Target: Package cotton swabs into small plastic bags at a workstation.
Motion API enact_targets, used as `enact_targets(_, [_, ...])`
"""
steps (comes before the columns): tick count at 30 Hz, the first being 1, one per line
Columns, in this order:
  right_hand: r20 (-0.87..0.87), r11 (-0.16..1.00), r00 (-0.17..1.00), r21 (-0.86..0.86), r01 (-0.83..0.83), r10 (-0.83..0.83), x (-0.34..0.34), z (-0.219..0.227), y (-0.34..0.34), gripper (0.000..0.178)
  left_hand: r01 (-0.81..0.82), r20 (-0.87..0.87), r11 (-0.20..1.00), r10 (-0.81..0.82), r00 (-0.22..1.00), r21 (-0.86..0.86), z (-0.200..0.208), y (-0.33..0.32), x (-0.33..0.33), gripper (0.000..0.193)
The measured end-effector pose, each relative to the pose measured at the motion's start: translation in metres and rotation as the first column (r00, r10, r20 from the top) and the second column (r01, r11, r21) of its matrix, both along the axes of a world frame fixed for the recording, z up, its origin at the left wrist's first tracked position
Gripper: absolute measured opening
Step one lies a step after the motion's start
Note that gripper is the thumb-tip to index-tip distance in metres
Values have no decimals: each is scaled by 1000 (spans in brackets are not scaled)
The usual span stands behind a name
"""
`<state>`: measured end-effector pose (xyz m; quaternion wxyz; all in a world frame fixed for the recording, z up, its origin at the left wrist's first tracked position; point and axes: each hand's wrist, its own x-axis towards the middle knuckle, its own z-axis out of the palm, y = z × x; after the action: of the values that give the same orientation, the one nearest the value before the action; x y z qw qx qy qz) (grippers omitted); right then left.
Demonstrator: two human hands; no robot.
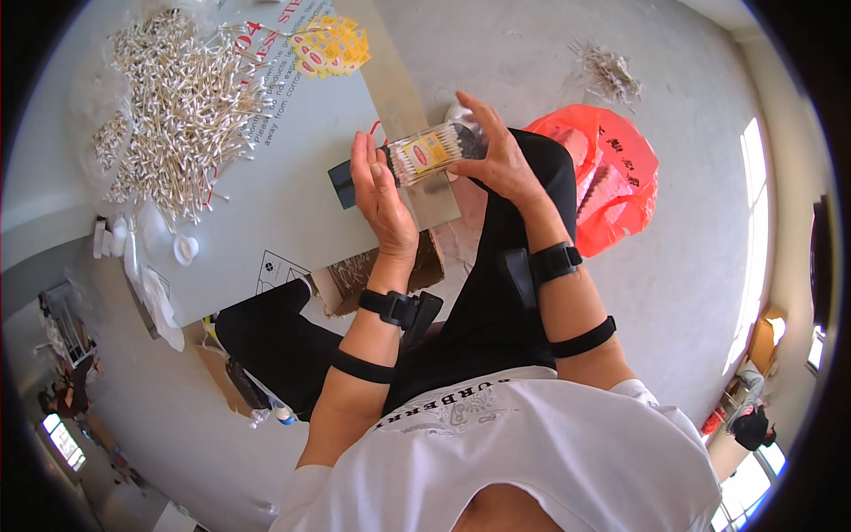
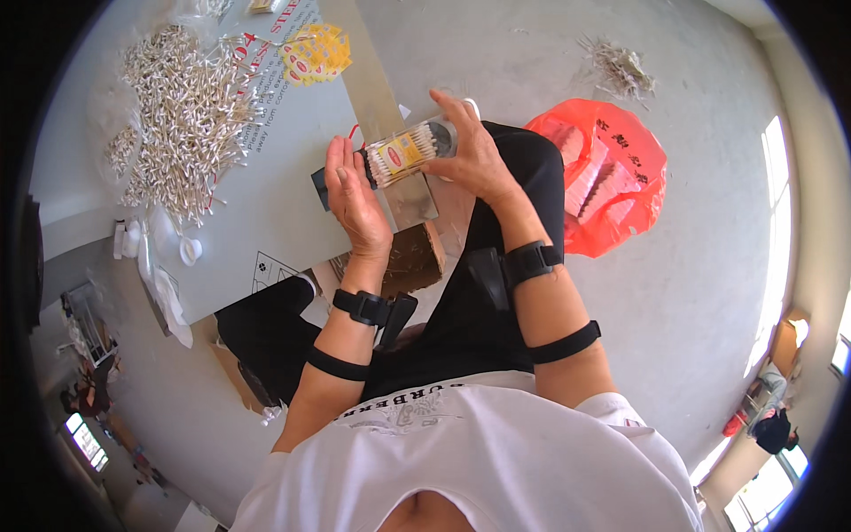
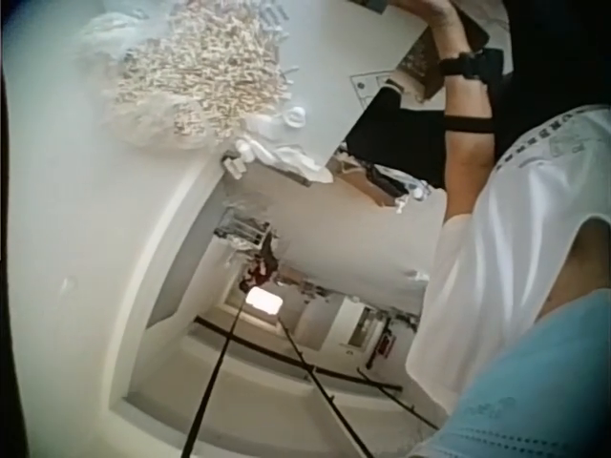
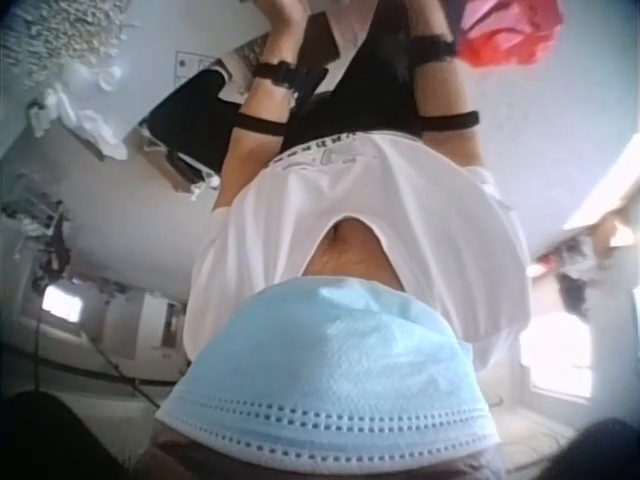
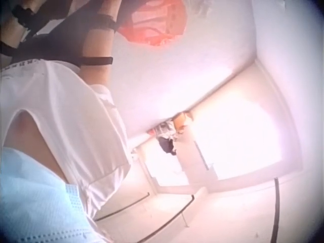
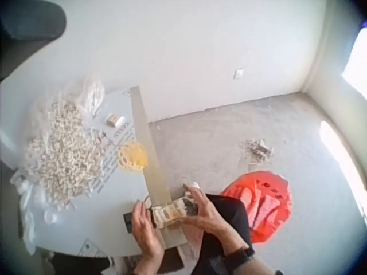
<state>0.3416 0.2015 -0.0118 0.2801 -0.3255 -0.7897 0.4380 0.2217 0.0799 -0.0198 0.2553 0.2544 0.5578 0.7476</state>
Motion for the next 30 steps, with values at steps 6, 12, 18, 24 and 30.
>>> enact_targets(6, [-204, 647, 891, -752, 123, -406, -7, -20, 0, 44, -30, -21, 1000, 30, 999, -10, -2, 4, 4, 71])
enact_targets(12, [-175, 500, 874, -862, 87, -453, -20, -33, -11, 40, -26, 30, 1000, 25, 999, 17, 0, 10, 5, 69])
enact_targets(18, [-154, 597, 915, -794, 110, -374, -26, -33, -16, 45, -42, 91, 998, 38, 995, 38, -2, 17, 11, 73])
enact_targets(24, [-117, 665, 945, -736, 125, -307, -23, -39, -12, 48, -34, 224, 995, 13, 974, 91, -2, 23, 12, 70])
enact_targets(30, [-88, 943, 950, 124, 309, -300, -14, -25, -5, 41, -12, 129, 997, 2, 992, 78, -1, 16, 8, 73])
